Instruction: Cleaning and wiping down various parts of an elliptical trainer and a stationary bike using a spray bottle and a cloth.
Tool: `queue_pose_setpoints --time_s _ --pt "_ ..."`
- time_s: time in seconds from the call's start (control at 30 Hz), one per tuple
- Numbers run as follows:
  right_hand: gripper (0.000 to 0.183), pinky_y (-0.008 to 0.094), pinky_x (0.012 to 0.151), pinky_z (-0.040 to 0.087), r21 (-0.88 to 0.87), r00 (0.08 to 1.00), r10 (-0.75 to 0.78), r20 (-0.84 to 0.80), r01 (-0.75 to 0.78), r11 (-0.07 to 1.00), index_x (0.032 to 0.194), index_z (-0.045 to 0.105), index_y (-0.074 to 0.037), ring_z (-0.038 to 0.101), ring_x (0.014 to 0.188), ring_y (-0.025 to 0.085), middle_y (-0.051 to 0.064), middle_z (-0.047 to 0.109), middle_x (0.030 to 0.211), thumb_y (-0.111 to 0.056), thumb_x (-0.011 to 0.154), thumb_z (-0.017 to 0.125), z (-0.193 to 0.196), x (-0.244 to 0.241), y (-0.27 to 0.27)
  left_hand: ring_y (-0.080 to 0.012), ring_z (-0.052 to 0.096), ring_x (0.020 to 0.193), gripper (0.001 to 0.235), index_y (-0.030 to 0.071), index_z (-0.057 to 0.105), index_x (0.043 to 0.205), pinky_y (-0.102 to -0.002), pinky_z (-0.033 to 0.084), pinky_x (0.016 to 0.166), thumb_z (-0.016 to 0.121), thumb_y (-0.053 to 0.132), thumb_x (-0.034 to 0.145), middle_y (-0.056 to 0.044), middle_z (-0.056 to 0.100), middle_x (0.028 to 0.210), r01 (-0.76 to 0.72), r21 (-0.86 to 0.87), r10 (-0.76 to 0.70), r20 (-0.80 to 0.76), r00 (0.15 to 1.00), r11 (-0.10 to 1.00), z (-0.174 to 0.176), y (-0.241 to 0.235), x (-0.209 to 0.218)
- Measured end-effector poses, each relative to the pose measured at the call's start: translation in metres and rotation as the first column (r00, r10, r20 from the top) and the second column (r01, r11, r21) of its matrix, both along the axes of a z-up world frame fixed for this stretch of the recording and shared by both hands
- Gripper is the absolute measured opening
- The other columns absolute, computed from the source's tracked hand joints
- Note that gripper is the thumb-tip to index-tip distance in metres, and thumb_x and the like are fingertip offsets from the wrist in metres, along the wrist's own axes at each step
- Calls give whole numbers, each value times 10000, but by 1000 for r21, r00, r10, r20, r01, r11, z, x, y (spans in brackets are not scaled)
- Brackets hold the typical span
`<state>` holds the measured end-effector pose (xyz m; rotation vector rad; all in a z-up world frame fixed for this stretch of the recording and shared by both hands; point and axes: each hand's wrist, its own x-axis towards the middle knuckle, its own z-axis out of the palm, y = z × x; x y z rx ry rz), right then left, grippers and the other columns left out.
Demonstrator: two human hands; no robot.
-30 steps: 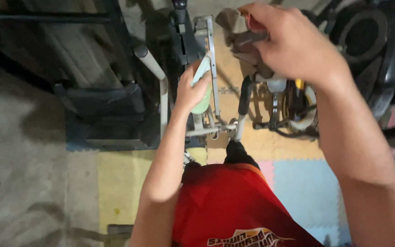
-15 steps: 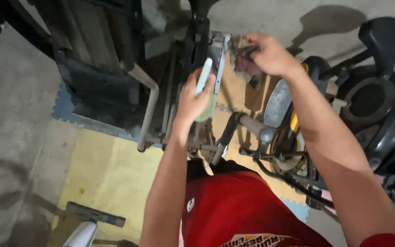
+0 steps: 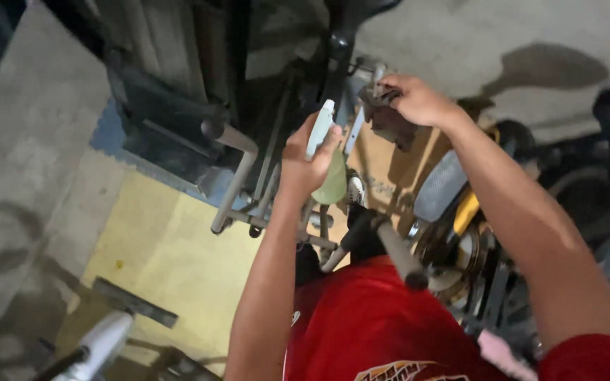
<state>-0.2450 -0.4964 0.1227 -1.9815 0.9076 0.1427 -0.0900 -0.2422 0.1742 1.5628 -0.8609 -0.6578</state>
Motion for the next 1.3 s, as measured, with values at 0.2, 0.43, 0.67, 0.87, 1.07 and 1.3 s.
queue_pose_setpoints --time_s 0.2,0.43,0.67,0.87,1.07,1.3 --pt "554 430 927 506 -89 964 265 21 -263 961 1396 593 -50 643 1136 336 206 670 1277 -61 843 638 -6 50 -46 -236 710 773 401 68 663 1290 -344 542 712 673 296 961 -115 747 903 -167 172 180 -61 982 971 18 -40 -2" --pt "570 413 941 522 -1 947 315 59 -315 949 1370 609 -38 674 1125 331 208 699 1257 -3 804 547 -26 59 -65 -341 746 941 372 56 660 1275 -395 582 775 689 275 976 -159 755 998 -249 108 242 71 968 962 27 -63 -1" --pt "550 406 971 522 -64 948 272 166 -265 962 1369 597 -31 673 1159 331 209 700 1267 13 826 524 -28 14 -98 -415 715 918 252 45 669 1178 -443 568 752 675 203 981 -185 720 977 -185 27 174 225 959 982 64 -80 4" --pt "541 432 953 511 -70 944 280 175 -272 960 1397 584 -10 640 1171 346 206 673 1291 42 864 507 -34 21 -173 -417 702 912 251 78 657 1168 -486 565 759 667 245 980 -163 706 1015 -217 204 124 390 913 955 70 -117 22" --pt "524 402 887 542 144 954 218 206 -249 958 1426 559 -26 653 1119 256 168 678 1274 13 903 573 -24 77 -252 -438 684 910 453 146 575 1373 -520 561 769 657 265 944 -161 674 1176 -235 426 1 481 877 874 87 -170 38" --pt "440 362 948 533 36 905 299 302 -324 945 1385 608 10 670 1139 259 175 708 1267 32 947 580 -66 109 -315 -425 684 933 595 182 519 1385 -529 551 807 672 220 812 -161 624 1235 -211 560 -44 408 912 801 69 -216 51"
